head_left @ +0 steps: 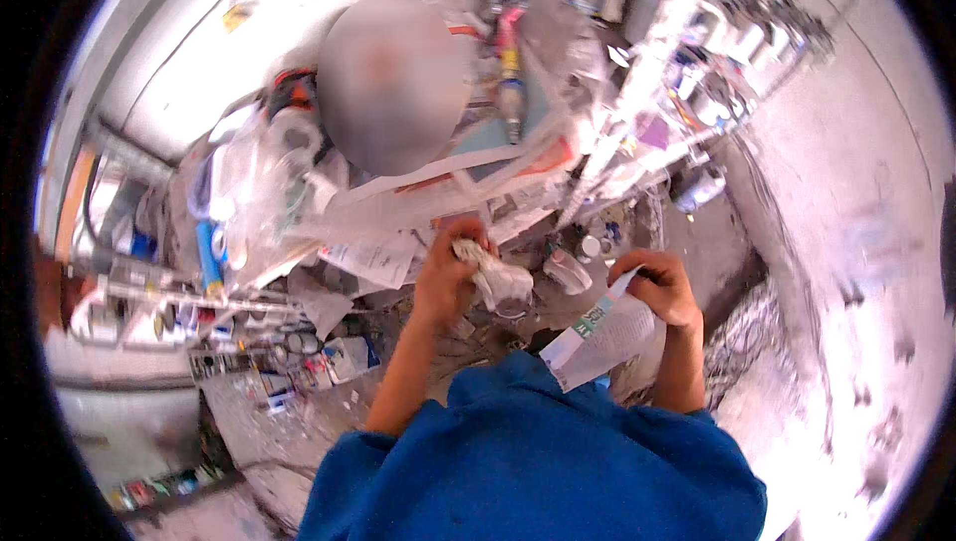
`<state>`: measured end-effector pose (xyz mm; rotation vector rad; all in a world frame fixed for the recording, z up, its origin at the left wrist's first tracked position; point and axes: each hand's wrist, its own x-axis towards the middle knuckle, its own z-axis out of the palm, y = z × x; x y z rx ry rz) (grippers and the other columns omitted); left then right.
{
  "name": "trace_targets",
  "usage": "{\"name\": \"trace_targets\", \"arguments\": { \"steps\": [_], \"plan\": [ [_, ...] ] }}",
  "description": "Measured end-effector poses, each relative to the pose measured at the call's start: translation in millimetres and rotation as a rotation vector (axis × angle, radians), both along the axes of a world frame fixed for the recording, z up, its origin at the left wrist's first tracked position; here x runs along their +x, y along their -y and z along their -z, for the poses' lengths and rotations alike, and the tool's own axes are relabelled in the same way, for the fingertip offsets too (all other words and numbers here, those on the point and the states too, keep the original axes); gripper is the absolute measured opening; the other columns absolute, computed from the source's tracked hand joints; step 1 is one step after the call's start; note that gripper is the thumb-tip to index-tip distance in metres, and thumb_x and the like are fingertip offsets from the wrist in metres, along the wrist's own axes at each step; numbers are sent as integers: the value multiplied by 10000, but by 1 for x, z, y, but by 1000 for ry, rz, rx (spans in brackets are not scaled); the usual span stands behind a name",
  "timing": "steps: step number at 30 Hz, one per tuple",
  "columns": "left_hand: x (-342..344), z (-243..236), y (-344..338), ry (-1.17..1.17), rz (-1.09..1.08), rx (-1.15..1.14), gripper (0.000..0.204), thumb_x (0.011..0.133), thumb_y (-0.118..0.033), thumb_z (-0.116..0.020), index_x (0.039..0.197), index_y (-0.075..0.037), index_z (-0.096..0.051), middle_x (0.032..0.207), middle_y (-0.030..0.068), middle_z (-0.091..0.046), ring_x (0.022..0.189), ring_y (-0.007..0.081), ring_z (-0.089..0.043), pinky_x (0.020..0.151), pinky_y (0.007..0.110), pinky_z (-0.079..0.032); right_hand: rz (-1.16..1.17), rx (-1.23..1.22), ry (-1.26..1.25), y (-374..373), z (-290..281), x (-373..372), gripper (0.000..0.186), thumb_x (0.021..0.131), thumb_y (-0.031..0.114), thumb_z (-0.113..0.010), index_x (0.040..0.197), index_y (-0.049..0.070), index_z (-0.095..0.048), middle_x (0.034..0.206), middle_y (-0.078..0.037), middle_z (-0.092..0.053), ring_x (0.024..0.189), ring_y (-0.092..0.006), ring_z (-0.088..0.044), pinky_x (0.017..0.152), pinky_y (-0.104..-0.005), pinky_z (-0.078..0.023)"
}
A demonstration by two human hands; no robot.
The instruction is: The person opens a door, retrieves a respirator mask and a mixing cup from a storage shelf, and then stirs liquid inside the cup with a plastic strip.
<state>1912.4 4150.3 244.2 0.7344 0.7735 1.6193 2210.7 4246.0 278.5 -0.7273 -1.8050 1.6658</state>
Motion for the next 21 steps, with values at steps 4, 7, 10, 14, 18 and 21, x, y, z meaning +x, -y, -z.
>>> {"name": "trace_targets", "arguments": {
  "steps": [4, 7, 10, 14, 18, 21],
  "plan": [
    [46, 107, 8, -110, 110, -593, 317, 896, -61, -506, 1209, -22, -474, 1112, 109, -555, 1017, 230, -574, 839, 397, -503, -7, -15, 169, 10, -8, 18, 193, 807, -23, -555, 965, -15, -665, 893, -60, -660, 851, -116, -591, 734, -257, -470],
    [95, 150, -14, 54, 238, -608, 346, 960, -191, -544, 1256, -31, -461, 1186, 113, -546, 1084, 240, -560, 886, 422, -488, 146, -48, 150, 31, -10, 20, 184, 801, -24, -557, 953, -18, -661, 871, -39, -643, 839, -94, -565, 728, -245, -454],
    [139, 134, -64, -177, 365, -214, 548, 972, -352, -547, 1408, -64, -379, 1356, 116, -484, 1271, 244, -439, 1054, 426, -337, 351, -52, 162, 45, 8, 33, 196, 827, 4, -549, 993, -10, -652, 850, -27, -627, 799, -72, -528, 678, -245, -429],
    [135, 61, -85, -501, 638, -89, 526, 967, -382, -541, 1347, -21, -489, 1300, 116, -559, 1224, 218, -501, 1032, 358, -373, 536, 46, 354, 65, 13, 57, 207, 835, 27, -555, 1021, -8, -639, 793, -28, -609, 724, -62, -500, 621, -248, -422],
    [115, 16, -40, -524, 890, -189, 407, 931, -272, -617, 1230, 1, -578, 1137, 98, -645, 1085, 183, -583, 933, 321, -446, 450, 337, 542, 89, 25, 55, 252, 803, 42, -593, 1049, 27, -641, 857, -158, -647, 765, -240, -632, 698, -353, -496],
    [106, -15, -7, -758, 814, -192, 350, 917, -255, -636, 1156, 1, -621, 1055, 78, -663, 986, 143, -593, 874, 291, -457, 377, 376, 564, 107, 25, 25, 253, 791, 95, -623, 1039, 49, -620, 910, -181, -649, 854, -373, -627, 730, -442, -501]
  ]
}}
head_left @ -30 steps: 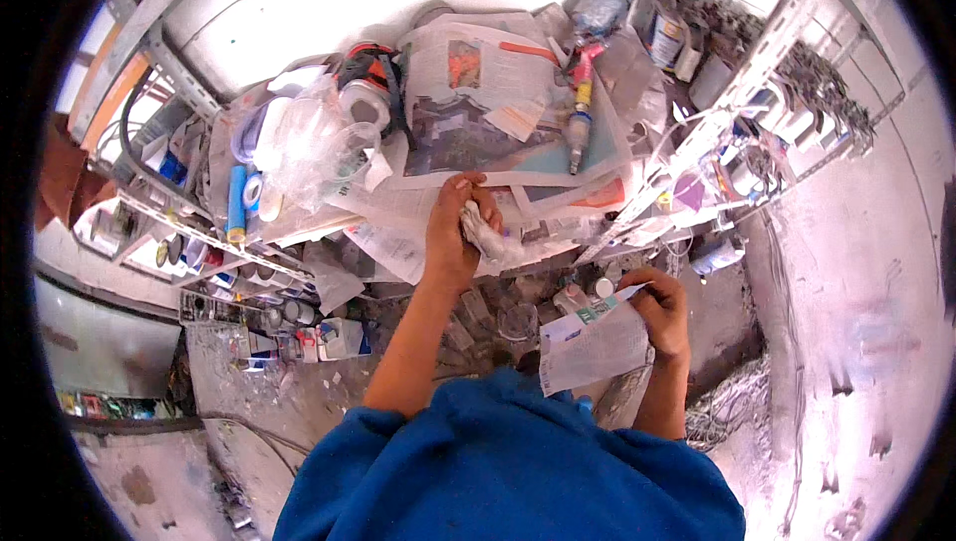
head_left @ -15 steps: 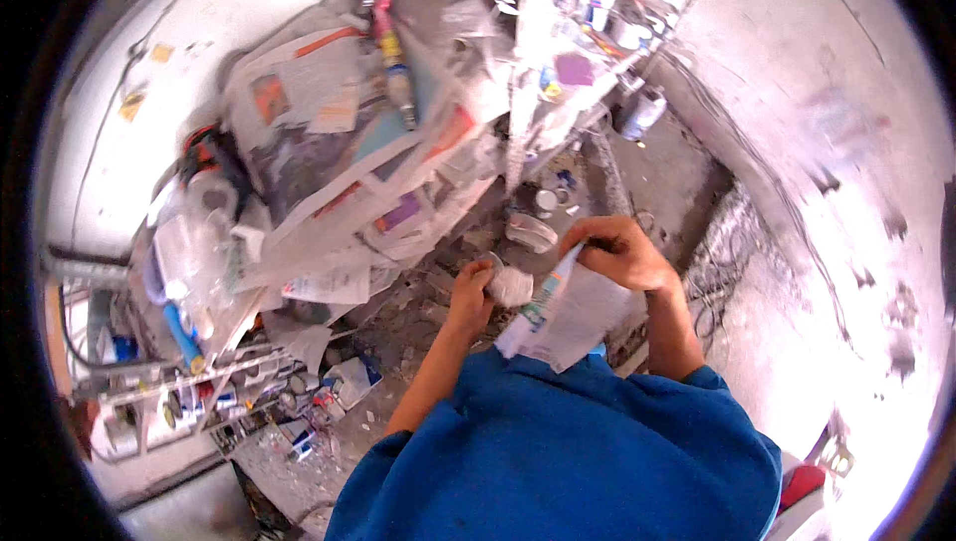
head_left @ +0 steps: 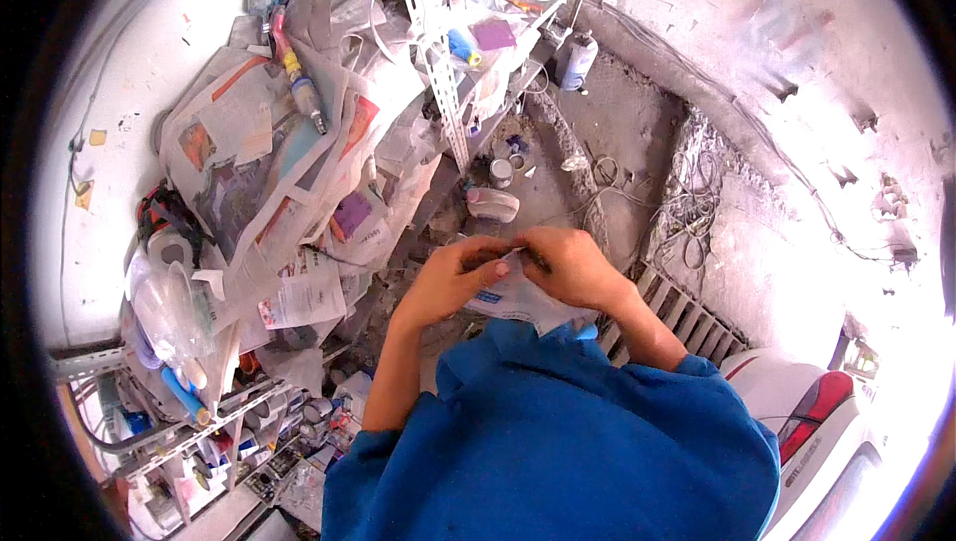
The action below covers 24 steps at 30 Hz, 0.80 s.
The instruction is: The person opens a door, retrieves a respirator mask and a mixing cup from a storage shelf, and then stirs liquid inside the cup with a plastic strip.
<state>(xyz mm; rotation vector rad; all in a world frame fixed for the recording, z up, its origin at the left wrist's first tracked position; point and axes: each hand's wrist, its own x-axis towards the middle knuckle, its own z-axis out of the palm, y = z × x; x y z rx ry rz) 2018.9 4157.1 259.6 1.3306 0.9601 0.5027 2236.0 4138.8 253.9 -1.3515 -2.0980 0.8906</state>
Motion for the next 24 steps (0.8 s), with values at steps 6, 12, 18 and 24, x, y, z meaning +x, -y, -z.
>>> {"name": "trace_targets", "arguments": {
  "steps": [6, 12, 18, 24],
  "plan": [
    [-23, 6, 32, -31, -198, 10, 251, 886, -202, -686, 1028, -4, -626, 933, 33, -646, 858, 96, -579, 765, 257, -464, -103, 78, -27, 16, 0, -38, 195, 812, 157, -616, 970, 61, -552, 870, -150, -625, 848, -368, -621, 693, -482, -494],
    [-37, 22, 61, 84, -376, 73, 190, 866, -131, -709, 991, -11, -632, 886, 17, -645, 822, 93, -582, 737, 241, -461, -238, 156, 26, 25, -8, -58, 175, 833, 173, -612, 947, 61, -540, 844, -134, -612, 833, -359, -623, 674, -473, -498],
    [-36, 18, 86, 15, -536, 307, 116, 852, -35, -674, 963, -3, -669, 891, 38, -658, 815, 111, -596, 752, 242, -468, -204, 143, -41, 34, -7, -62, 171, 833, 134, -643, 985, 64, -610, 856, -119, -626, 805, -344, -622, 668, -439, -499],
    [-39, 11, 85, 81, -490, 481, 102, 832, -8, -667, 933, 3, -680, 927, 68, -655, 853, 143, -602, 760, 255, -466, -192, 126, -124, 33, -10, -62, 147, 839, 115, -638, 972, 54, -624, 865, -139, -637, 809, -342, -627, 687, -427, -502]
  ]
}}
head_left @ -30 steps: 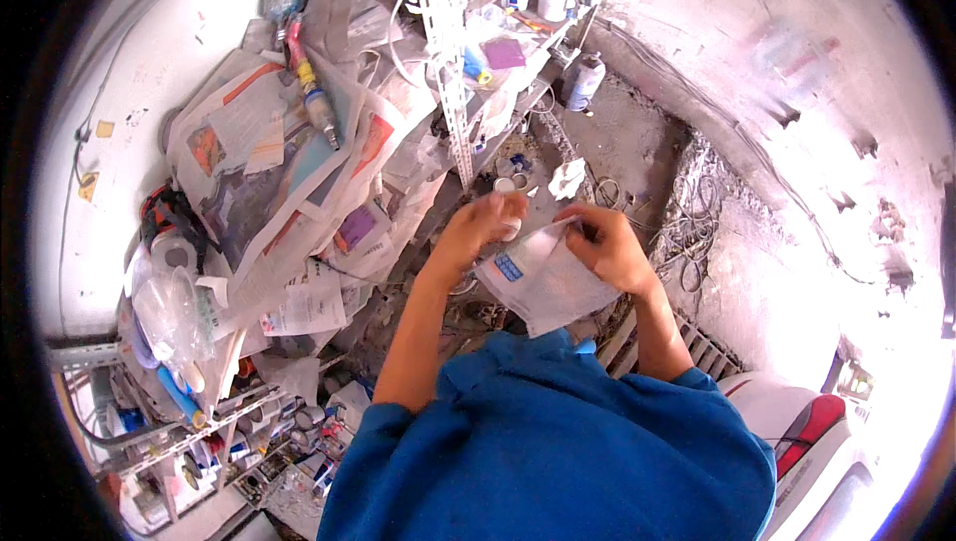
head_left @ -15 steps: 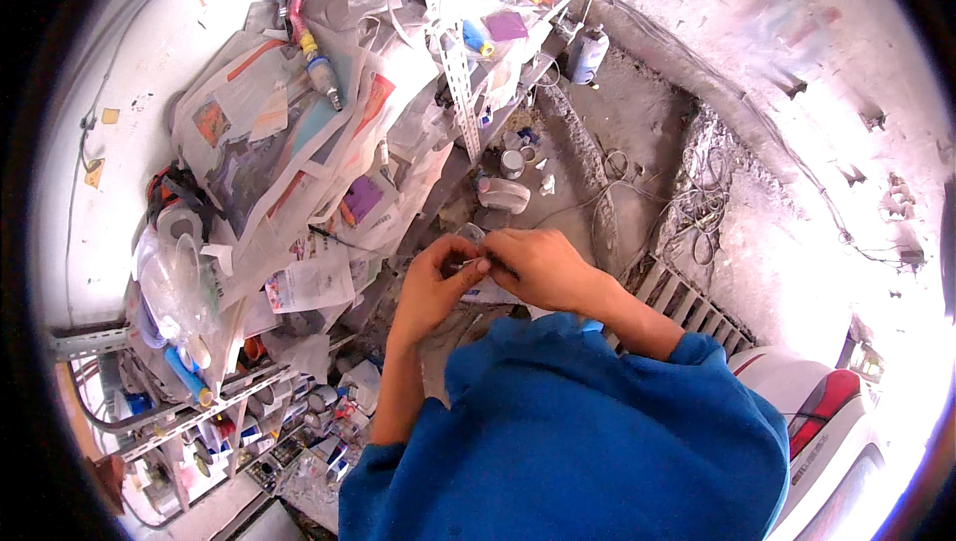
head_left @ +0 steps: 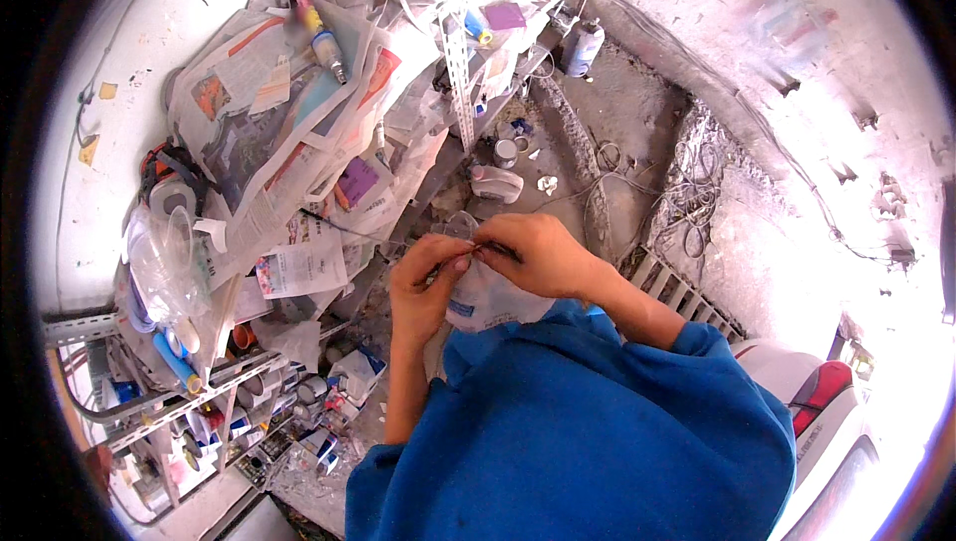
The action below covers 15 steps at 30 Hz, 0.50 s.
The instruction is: The person opens a door, retrieves a respirator mask and a mixing cup from a storage shelf, and then stirs liquid inside the cup with a plastic strip.
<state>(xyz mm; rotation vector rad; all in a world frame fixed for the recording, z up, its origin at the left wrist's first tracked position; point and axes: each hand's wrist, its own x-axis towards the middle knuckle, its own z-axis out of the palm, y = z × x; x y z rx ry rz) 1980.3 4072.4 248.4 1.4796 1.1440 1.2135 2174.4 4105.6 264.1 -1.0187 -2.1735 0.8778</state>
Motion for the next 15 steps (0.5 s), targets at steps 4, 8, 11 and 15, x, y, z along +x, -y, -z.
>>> {"name": "trace_targets", "arguments": {
  "steps": [4, 8, 11, 15],
  "plan": [
    [-9, -3, 0, 74, 54, -94, 147, 807, 16, -686, 953, 0, -684, 988, 81, -644, 926, 165, -591, 806, 283, -464, -12, -64, 45, -1, -3, -4, 188, 854, 206, -602, 975, 62, -611, 925, -144, -646, 878, -363, -623, 745, -472, -497],
    [-13, -3, 2, 73, 39, -151, 165, 790, 22, -701, 952, 3, -672, 1014, 71, -626, 936, 163, -583, 822, 284, -457, -25, -79, 19, -2, -1, -10, 184, 844, 200, -604, 966, 63, -618, 917, -149, -646, 877, -365, -622, 746, -475, -497],
    [-16, -2, 1, 79, 20, -131, 157, 791, 18, -708, 942, 8, -665, 1011, 63, -625, 936, 155, -583, 809, 270, -461, -36, -52, -15, -5, 4, -13, 163, 836, 158, -631, 964, 57, -629, 874, -144, -634, 823, -353, -620, 698, -444, -494],
    [-20, -10, 1, -16, -42, -216, 154, 790, 25, -704, 938, 11, -663, 973, 49, -636, 931, 143, -589, 821, 264, -459, -93, -127, -25, -11, -1, -17, 159, 839, 151, -647, 963, 52, -636, 848, -147, -622, 783, -350, -614, 659, -426, -483]
  ]
}}
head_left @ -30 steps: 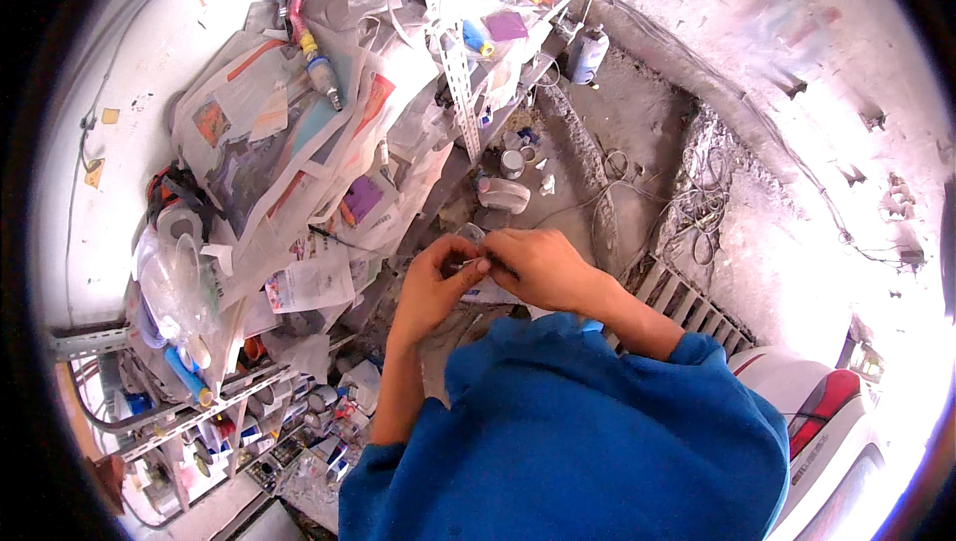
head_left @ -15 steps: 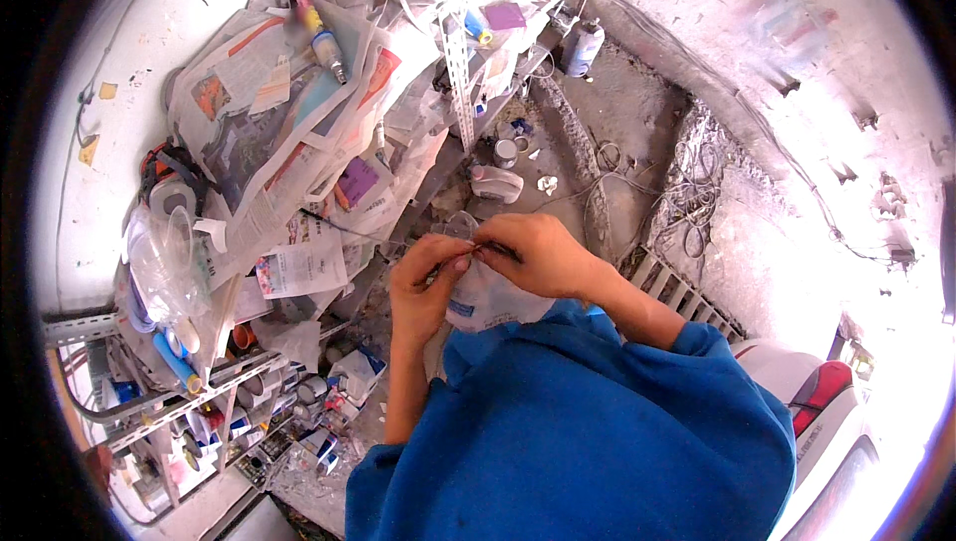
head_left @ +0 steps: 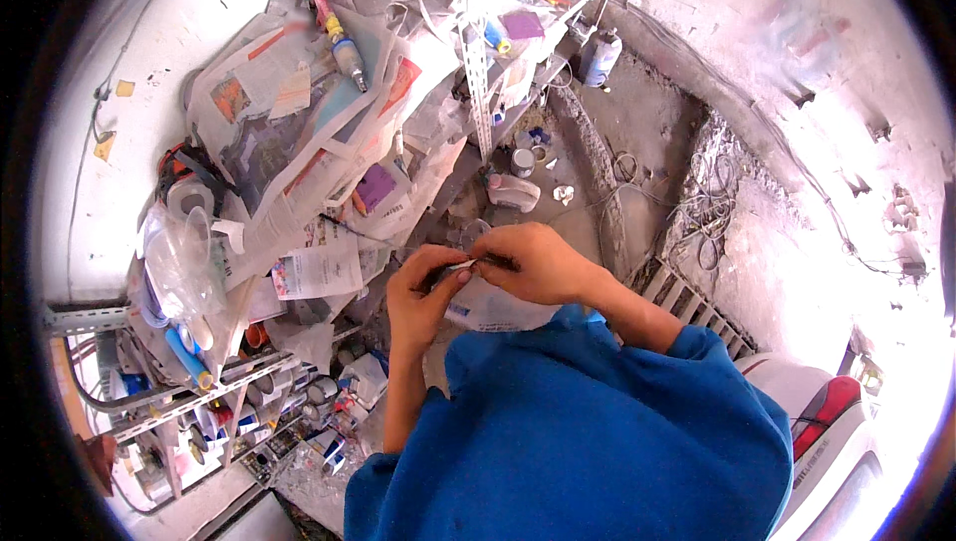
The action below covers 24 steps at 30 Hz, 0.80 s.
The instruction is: The person opens a door, retrieves a respirator mask and a mixing cup from a storage shelf, and then stirs liquid inside the cup with a plastic strip.
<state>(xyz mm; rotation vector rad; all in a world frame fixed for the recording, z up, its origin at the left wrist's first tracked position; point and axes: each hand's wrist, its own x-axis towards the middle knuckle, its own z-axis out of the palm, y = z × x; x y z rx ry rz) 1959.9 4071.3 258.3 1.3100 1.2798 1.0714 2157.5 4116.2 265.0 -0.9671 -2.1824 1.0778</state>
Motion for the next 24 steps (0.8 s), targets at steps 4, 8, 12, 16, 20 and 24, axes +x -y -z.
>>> {"name": "trace_targets", "arguments": {
  "steps": [4, 8, 12, 16, 20, 24],
  "plan": [
    [-3, 4, -2, -113, -39, 107, 146, 824, -33, -669, 963, -1, -643, 851, 63, -631, 816, 157, -599, 747, 262, -459, -22, 32, 15, -2, 1, -6, 165, 844, 171, -651, 951, 47, -628, 839, -151, -613, 765, -353, -606, 646, -427, -473],
    [-1, 3, -6, -255, -61, 226, 61, 862, -40, -619, 909, -3, -607, 805, 86, -601, 751, 177, -578, 712, 280, -451, -23, 78, -5, -5, 1, -12, 167, 853, 193, -648, 913, 40, -618, 806, -150, -604, 749, -356, -599, 640, -430, -468],
    [0, 7, -6, -310, -100, 287, 55, 896, -62, -574, 878, -10, -579, 770, 108, -572, 711, 210, -561, 674, 300, -442, -20, 83, -7, -5, -3, -16, 175, 870, 213, -635, 890, 40, -614, 765, -157, -585, 729, -357, -590, 634, -437, -458],
    [0, 6, -8, -393, -161, 344, 182, 952, -181, -530, 864, -28, -571, 729, 130, -560, 608, 269, -519, 584, 340, -415, -34, 81, 57, -7, -7, -21, 190, 891, 229, -615, 896, 38, -620, 747, -156, -574, 708, -359, -578, 624, -444, -447],
    [-1, 1, -13, -471, -227, 385, 263, 975, -246, -508, 838, -27, -562, 687, 152, -544, 581, 308, -511, 549, 364, -393, -38, 145, -21, -10, -11, -25, 194, 898, 225, -608, 910, 31, -619, 771, -156, -581, 717, -355, -586, 633, -440, -454],
    [1, -1, -13, -516, -243, 417, 311, 989, -264, -488, 801, -20, -534, 646, 176, -511, 556, 338, -493, 514, 396, -351, -30, 140, -72, -9, -5, -27, 191, 895, 218, -617, 928, 30, -622, 798, -161, -592, 735, -353, -598, 645, -431, -464]
  ]
}}
